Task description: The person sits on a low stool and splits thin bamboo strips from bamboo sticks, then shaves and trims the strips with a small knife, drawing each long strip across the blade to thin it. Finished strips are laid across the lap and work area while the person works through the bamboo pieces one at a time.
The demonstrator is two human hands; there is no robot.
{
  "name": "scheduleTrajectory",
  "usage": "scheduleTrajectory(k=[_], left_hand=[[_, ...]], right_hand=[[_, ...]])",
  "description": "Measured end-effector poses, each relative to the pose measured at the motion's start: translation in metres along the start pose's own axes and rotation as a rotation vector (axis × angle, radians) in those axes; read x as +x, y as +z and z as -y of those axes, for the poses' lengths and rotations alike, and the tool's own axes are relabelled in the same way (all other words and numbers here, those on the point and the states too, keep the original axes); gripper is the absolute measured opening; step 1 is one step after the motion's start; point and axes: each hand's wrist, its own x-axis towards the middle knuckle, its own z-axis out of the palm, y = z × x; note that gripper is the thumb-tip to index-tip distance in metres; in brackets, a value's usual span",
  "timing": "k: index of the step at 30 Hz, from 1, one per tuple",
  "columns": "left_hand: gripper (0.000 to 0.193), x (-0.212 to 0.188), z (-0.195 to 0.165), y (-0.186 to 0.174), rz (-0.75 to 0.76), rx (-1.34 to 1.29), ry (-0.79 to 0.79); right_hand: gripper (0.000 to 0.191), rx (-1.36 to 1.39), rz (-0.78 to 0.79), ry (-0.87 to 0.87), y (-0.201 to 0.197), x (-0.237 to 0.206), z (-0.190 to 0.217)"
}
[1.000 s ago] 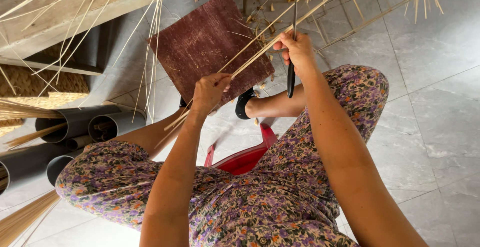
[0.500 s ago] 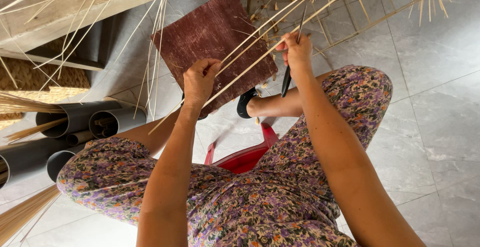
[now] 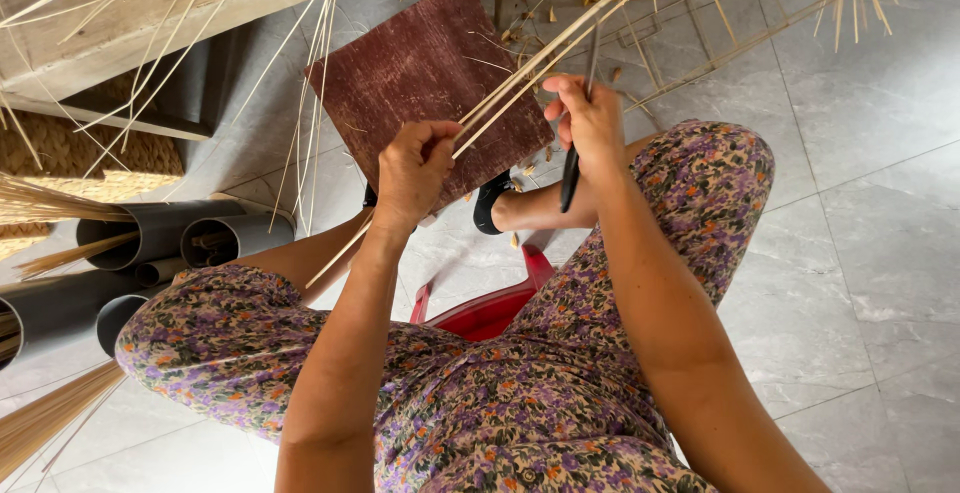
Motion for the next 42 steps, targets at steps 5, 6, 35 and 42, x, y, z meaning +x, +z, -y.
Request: scheduleTrajectory(k=[5,6,35,42], left_hand=[[0.016,-0.036,-0.024,0.007,0.135,-0.089,0.014],[0.018,-0.048,-0.031,0.007,0.154,-0.13,0.029],[0.015,-0.239,-0.157,-0.118,-0.011,-0.652,0.521],[0.013,-0.209,-0.172,-0.122,-0.047,-0.626,0.677]], right_hand=[[0.025,0.202,0.03,-0.09,0.012,-0.07,0.005],[0.023,0.234,0.026,-0.111,0.015,-0.079,0.005],[0.018,0.569,-0.051,-0.196,-0.09,-0.199,0.027],[0.028,0.353,-0.043,-0.029,-0.066,-0.173,-0.003]])
